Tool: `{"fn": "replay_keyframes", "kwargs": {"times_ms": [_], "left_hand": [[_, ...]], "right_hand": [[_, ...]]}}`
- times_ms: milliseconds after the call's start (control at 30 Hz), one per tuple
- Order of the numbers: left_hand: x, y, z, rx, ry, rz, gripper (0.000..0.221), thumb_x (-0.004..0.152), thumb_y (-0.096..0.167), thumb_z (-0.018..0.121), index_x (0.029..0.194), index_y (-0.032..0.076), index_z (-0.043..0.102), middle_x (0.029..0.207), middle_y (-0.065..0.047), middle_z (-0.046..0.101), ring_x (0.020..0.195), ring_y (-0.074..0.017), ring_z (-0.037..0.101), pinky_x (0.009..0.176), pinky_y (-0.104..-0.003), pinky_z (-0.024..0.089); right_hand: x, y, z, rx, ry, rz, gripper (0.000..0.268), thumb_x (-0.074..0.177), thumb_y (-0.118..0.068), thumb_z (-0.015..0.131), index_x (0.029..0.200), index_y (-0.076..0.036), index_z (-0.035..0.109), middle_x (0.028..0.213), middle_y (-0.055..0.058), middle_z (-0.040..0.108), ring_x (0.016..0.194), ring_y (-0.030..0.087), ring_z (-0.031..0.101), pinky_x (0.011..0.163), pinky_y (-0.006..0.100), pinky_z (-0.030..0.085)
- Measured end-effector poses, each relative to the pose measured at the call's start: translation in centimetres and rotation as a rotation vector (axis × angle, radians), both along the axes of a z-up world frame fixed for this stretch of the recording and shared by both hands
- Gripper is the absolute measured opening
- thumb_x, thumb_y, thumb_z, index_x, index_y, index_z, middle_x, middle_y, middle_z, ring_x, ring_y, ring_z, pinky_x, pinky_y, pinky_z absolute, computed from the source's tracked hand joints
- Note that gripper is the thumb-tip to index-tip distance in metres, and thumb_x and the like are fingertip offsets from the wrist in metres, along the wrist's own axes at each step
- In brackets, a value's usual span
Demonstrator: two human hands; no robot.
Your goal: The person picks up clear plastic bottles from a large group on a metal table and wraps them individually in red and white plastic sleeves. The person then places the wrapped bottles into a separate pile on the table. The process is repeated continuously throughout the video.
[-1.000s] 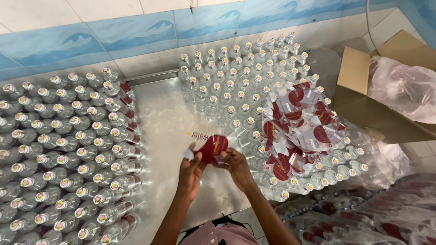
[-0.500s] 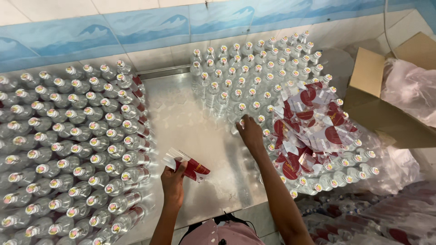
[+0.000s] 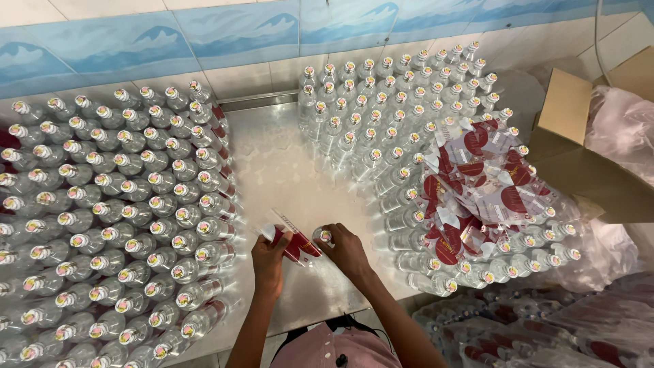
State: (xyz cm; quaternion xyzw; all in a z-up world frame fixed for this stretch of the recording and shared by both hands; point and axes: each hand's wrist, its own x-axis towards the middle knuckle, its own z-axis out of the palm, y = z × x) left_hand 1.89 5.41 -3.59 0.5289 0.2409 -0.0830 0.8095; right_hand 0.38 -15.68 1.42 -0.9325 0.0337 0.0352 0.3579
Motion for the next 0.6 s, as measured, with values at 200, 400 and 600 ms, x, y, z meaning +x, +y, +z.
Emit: {"fn": "replay_keyframes", "kwargs": {"times_ms": [200, 400, 600], "left_hand": [[0.5, -1.9, 8.4, 0.089, -0.012, -0.044, 0.045, 0.086, 0.015, 0.099, 0.115, -0.001, 0.069, 0.099, -0.009, 0.070, 0.090, -0.0152, 0.068, 0.091, -0.035, 0.060], [0.9, -3.3, 10.1, 0.211, -0.164, -0.158, 0.036, 0.088, 0.018, 0.097, 0.114, 0.006, 0.075, 0.092, -0.005, 0.076, 0.081, -0.0108, 0.068, 0.074, -0.027, 0.060], [1.1, -5.2, 10.5, 0.325, -0.371, -0.270, 0.051, 0.079, 0.032, 0.102, 0.119, 0.015, 0.078, 0.104, 0.000, 0.075, 0.085, -0.0094, 0.064, 0.074, -0.026, 0.054]], "right_hand": [[-0.4, -0.4, 1.8, -0.070, 0.110, 0.067, 0.041, 0.101, -0.038, 0.075, 0.136, -0.017, 0.069, 0.104, 0.007, 0.069, 0.098, 0.031, 0.079, 0.083, 0.049, 0.063], [-1.1, -1.0, 10.9, 0.285, 0.001, -0.044, 0.043, 0.099, -0.026, 0.083, 0.138, -0.010, 0.076, 0.114, 0.012, 0.076, 0.111, 0.032, 0.078, 0.090, 0.042, 0.065], [-0.1, -1.3, 9.0, 0.473, -0.071, -0.193, 0.033, 0.093, -0.013, 0.089, 0.126, -0.015, 0.084, 0.100, 0.009, 0.084, 0.093, 0.022, 0.082, 0.086, 0.039, 0.066]]}}
